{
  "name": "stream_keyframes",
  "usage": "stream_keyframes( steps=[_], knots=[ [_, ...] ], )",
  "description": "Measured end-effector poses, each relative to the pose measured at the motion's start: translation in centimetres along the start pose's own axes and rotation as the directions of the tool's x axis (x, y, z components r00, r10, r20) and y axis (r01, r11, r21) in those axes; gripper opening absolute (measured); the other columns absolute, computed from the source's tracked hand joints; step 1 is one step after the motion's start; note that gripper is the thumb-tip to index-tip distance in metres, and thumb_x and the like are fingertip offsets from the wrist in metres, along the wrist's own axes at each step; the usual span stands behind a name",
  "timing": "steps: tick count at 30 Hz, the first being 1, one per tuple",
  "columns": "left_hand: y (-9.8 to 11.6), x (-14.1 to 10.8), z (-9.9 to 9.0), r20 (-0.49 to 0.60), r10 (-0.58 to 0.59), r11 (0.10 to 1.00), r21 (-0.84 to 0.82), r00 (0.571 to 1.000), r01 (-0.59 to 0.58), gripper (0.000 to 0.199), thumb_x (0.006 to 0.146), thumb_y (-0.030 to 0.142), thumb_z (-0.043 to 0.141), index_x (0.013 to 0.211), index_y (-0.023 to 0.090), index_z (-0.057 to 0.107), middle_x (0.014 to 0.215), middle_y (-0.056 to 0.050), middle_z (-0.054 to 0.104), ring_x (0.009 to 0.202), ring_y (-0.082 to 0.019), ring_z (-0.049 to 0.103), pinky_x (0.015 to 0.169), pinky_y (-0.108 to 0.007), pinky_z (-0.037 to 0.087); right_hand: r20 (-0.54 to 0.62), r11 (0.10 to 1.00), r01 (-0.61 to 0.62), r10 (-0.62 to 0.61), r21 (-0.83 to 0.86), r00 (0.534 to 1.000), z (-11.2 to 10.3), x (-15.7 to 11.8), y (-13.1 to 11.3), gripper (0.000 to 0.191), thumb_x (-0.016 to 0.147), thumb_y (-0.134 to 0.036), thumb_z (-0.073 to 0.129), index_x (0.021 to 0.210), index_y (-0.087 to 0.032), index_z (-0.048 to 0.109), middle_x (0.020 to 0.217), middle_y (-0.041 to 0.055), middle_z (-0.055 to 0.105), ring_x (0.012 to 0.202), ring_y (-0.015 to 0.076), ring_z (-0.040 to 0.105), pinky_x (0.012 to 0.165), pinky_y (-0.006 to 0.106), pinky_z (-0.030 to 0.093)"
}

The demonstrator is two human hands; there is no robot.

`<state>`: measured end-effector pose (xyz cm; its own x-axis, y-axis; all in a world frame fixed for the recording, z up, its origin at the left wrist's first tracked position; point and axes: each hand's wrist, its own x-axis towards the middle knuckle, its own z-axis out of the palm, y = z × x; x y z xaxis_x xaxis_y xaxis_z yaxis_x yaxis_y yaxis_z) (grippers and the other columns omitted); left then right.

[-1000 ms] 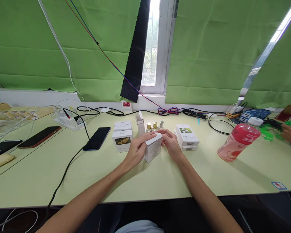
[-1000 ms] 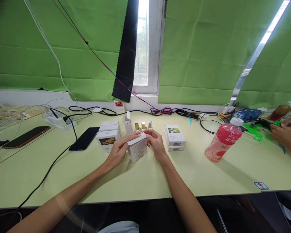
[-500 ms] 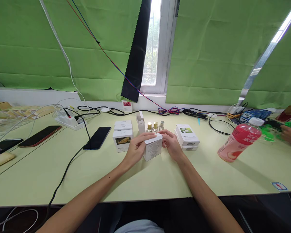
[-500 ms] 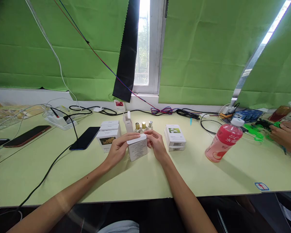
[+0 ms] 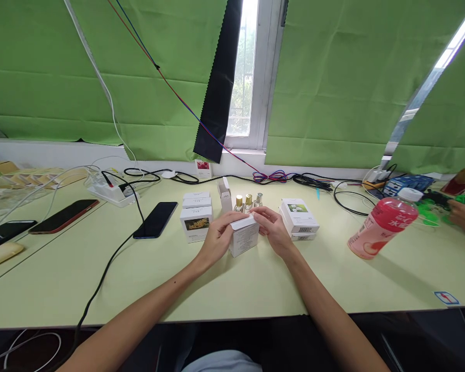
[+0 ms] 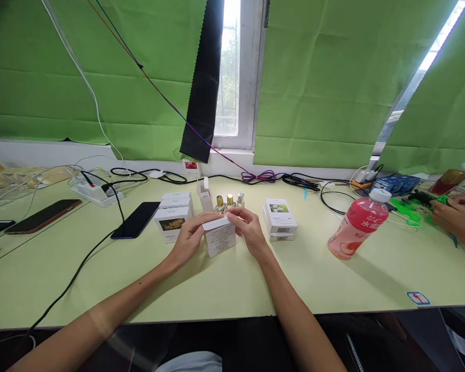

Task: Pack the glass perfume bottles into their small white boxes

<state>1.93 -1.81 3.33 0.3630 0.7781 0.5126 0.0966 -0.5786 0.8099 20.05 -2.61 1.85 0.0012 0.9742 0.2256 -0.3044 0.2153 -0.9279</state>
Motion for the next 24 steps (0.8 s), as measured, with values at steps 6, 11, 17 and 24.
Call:
stream_keyframes(
  steps=[6,11,17,24],
  knots=[
    [-0.10,-0.26,0.02,-0.033,0.000,1.000,-0.029,0.999,-0.001,0.035,0.089,0.021,0.045,0.106,0.022,0.076,0.116,-0.006,0.072,0.113,-0.024,0.063,0.097,-0.036,0.049,-0.005,0.999,0.012,-0.012,-0.033,1.000,-0.04,0.00,-0.03,0.034,0.073,-0.052,0.079,0.090,-0.023,0.076,0.075,-0.0001,0.061,0.056,0.0094,0.036,0.050,0.027,0.025],
    [-0.30,-0.46,-0.23,-0.042,0.068,0.994,-0.082,0.997,-0.071,0.039,0.091,0.020,0.039,0.104,0.021,0.076,0.120,-0.007,0.070,0.118,-0.026,0.060,0.103,-0.039,0.046,-0.015,0.997,0.036,-0.037,-0.066,0.999,0.02,0.14,0.14,0.036,0.073,-0.054,0.078,0.091,-0.023,0.076,0.075,0.0004,0.061,0.056,0.0097,0.036,0.049,0.026,0.025],
    [-0.22,-0.57,0.06,-0.045,0.160,0.985,0.072,0.986,-0.156,0.027,0.097,0.034,0.052,0.109,0.021,0.072,0.117,-0.008,0.070,0.115,-0.025,0.062,0.101,-0.039,0.049,-0.020,0.997,0.043,-0.044,-0.057,0.999,-0.04,0.20,0.40,0.034,0.075,-0.053,0.078,0.090,-0.023,0.077,0.070,-0.0003,0.058,0.056,0.0099,0.036,0.049,0.026,0.024],
    [-0.41,-0.56,0.61,-0.060,0.202,0.966,0.175,0.978,-0.189,0.024,0.098,0.032,0.054,0.112,0.022,0.071,0.117,-0.007,0.070,0.113,-0.023,0.064,0.099,-0.037,0.050,-0.028,0.997,0.039,-0.041,-0.062,0.999,0.08,0.12,0.17,0.033,0.074,-0.052,0.079,0.090,-0.023,0.076,0.072,-0.0001,0.060,0.056,0.0103,0.038,0.049,0.026,0.026]
  ],
)
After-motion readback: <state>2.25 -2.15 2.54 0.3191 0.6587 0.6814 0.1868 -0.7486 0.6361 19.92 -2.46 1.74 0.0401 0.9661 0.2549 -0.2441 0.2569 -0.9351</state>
